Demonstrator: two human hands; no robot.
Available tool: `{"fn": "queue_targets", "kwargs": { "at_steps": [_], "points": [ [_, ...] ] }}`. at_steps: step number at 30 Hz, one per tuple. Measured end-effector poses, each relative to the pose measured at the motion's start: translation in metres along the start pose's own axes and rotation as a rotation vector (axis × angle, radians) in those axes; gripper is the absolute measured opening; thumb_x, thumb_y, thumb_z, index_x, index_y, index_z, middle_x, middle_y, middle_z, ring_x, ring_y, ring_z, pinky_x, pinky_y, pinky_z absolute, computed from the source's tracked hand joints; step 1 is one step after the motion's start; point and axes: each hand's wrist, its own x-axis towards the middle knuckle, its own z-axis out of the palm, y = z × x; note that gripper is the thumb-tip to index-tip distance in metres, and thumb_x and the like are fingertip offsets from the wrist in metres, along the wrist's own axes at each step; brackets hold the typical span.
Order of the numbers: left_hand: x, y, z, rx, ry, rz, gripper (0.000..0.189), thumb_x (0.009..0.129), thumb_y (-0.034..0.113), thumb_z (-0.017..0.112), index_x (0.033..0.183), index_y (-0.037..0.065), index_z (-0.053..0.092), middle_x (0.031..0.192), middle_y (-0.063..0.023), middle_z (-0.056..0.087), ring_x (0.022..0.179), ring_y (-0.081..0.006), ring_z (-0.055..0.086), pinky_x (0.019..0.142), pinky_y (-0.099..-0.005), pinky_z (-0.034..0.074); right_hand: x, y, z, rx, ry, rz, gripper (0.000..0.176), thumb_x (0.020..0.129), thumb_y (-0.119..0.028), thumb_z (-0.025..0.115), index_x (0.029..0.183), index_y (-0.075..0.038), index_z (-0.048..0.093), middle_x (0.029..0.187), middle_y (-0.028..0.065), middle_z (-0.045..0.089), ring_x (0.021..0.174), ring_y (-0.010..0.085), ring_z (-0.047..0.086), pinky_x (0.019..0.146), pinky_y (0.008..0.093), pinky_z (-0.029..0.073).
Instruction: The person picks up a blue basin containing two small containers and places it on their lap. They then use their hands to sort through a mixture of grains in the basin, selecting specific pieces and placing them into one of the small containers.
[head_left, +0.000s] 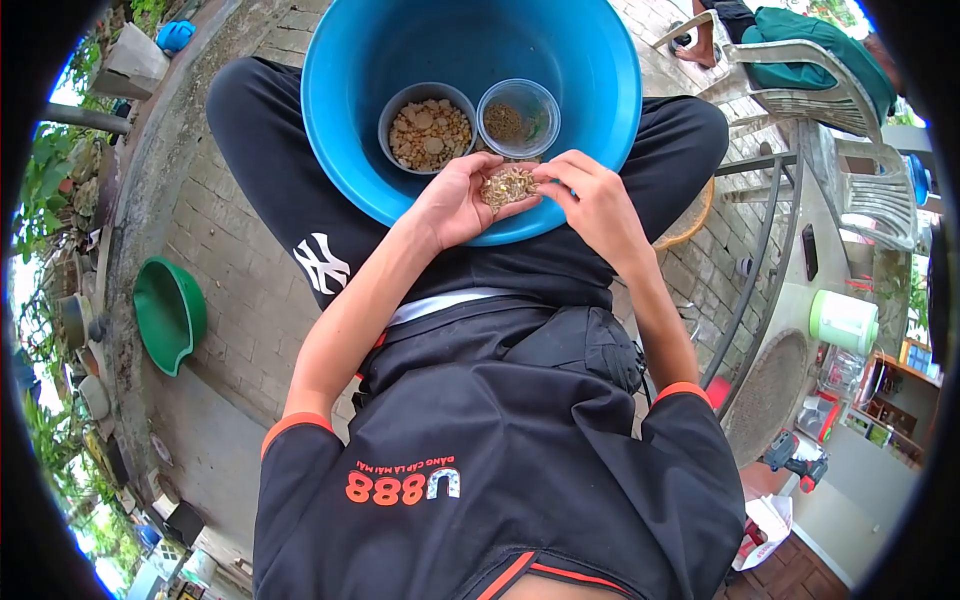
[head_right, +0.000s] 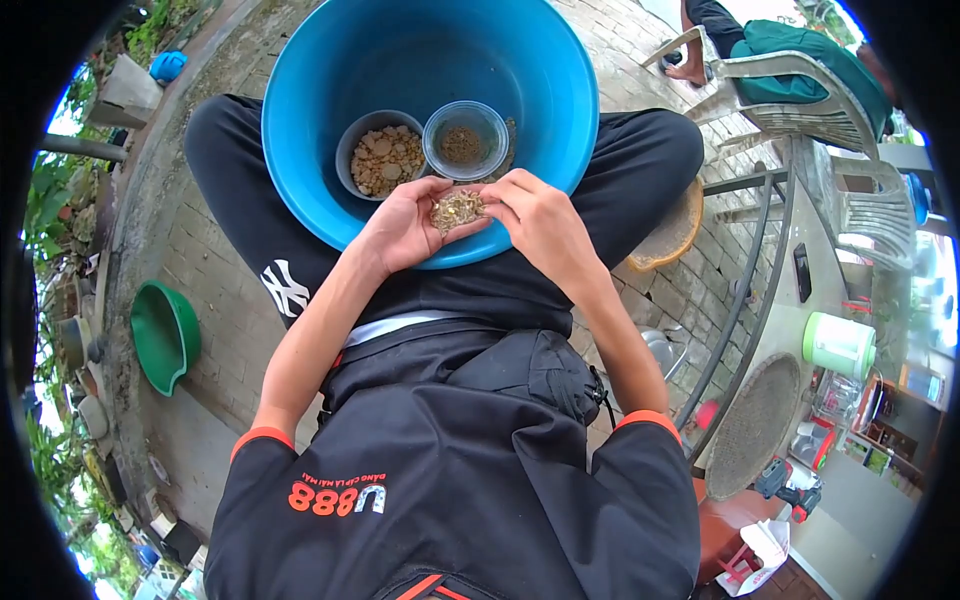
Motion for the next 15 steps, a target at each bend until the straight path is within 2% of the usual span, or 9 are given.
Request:
{"fn": "queue_targets", "kwargs": {
  "at_steps": [2, 5, 15],
  "points": [
    [0.0, 0.0, -0.001, 0.022, 0.013, 0.018, 0.039, 0.104, 0.015, 0.032, 0.129, -0.012, 0.046, 0.127, -0.0267, 0.059, 0.118, -0.038, 0.061, 0.105, -0.0509, 0.052, -0.001, 0.0, 0.002, -0.041, -0.012, -0.007, 0.017, 0.084, -0.003, 0.072, 0.1, 0.0, 0.07, 0.097, 0.0113, 0.067, 0.085, 0.0282, 0.068, 0.076, 0.0353, 0.055],
    [0.0, 0.0, -0.003, 0.048, 0.019, 0.013, 0.038, 0.105, 0.015, 0.033, 0.129, -0.01, 0.047, 0.126, -0.0252, 0.06, 0.116, -0.0374, 0.063, 0.103, -0.0506, 0.054, -0.001, 0.001, 0.003, -0.034, -0.046, -0.061, 0.019, 0.085, -0.003, 0.072, 0.103, 0.0, 0.07, 0.099, 0.0113, 0.066, 0.087, 0.0289, 0.067, 0.077, 0.0361, 0.055],
    [-0.001, 0.0, 0.0, 0.033, 0.049, 0.0, 0.037, 0.105, 0.017, 0.035, 0.127, -0.008, 0.05, 0.125, -0.0229, 0.061, 0.114, -0.0334, 0.064, 0.102, -0.0492, 0.054, 0.001, 0.003, 0.012, -0.07, -0.04, -0.093, 0.018, 0.085, -0.002, 0.07, 0.103, 0.0, 0.07, 0.097, 0.0118, 0.066, 0.086, 0.0306, 0.067, 0.077, 0.0367, 0.055]
  ]
}}
